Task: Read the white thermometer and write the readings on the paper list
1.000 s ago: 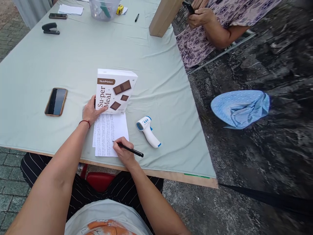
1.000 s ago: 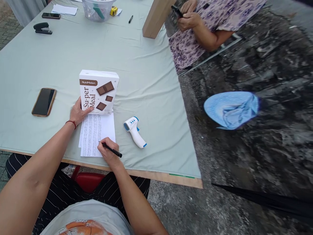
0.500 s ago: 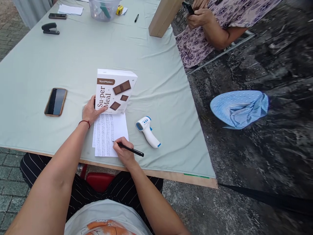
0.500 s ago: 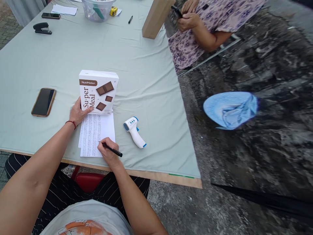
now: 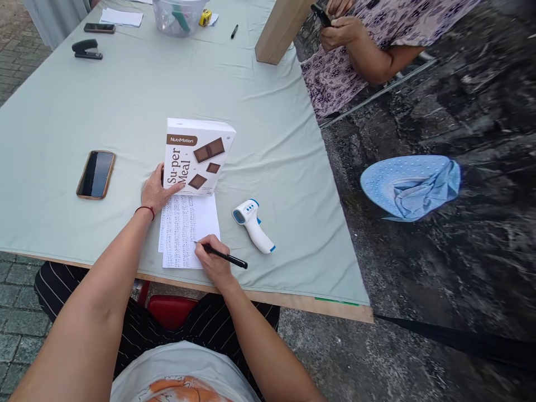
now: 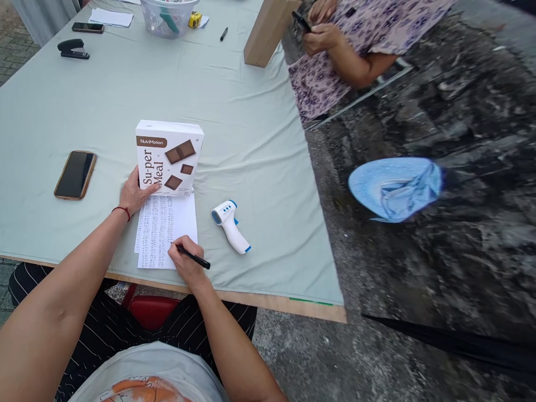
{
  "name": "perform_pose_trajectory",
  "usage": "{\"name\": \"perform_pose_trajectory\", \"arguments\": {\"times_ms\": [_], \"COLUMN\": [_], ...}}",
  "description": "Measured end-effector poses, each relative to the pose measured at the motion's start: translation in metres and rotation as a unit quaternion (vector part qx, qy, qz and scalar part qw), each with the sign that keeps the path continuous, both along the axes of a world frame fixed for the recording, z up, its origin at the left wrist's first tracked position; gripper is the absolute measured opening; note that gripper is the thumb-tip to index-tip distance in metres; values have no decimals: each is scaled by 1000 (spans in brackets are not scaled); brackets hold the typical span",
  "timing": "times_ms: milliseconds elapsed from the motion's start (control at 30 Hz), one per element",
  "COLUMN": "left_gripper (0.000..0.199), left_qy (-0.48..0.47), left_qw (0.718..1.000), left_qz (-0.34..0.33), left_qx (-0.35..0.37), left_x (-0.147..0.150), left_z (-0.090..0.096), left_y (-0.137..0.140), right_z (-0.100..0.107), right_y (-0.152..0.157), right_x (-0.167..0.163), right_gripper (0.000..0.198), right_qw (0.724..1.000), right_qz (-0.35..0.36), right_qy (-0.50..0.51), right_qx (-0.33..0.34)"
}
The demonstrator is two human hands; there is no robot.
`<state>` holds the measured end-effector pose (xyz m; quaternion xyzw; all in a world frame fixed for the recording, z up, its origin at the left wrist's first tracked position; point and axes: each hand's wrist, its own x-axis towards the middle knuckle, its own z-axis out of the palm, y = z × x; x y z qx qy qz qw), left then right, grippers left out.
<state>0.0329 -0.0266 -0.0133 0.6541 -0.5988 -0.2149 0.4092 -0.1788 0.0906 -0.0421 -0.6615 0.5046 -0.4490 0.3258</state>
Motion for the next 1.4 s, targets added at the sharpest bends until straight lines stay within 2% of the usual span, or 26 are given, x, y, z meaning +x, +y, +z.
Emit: {"name": "perform_pose_trajectory", "arguments": {"times_ms": [833,1133,1267,1333,1400], "left_gripper": [68,68,67,66,66], "left_qy": [0,3,7,5,2], "left_qw": [1000,1000,1000,1000,1000], "left_qz": [3,2,3,3,4], "left_qx": [10,12,11,14,16], "left_x": [0,0,0,0,1], "left_z": [0,2,2,2,2], "left_y": [0,1,1,1,0], "right_z": [0,-1,4,6,5], "right_y": [1,1,2,-3,-15], "right_x": [0,2,-3,-10,-19], "right_gripper": [17,18,15,14,21], "right_qw": [998,999,999,998,992], "right_qz": [-36,-30,-48,-42,-4], "right_qy": [-22,-3,-12,-2,50], "right_qx": [50,40,4,-54,-115]}}
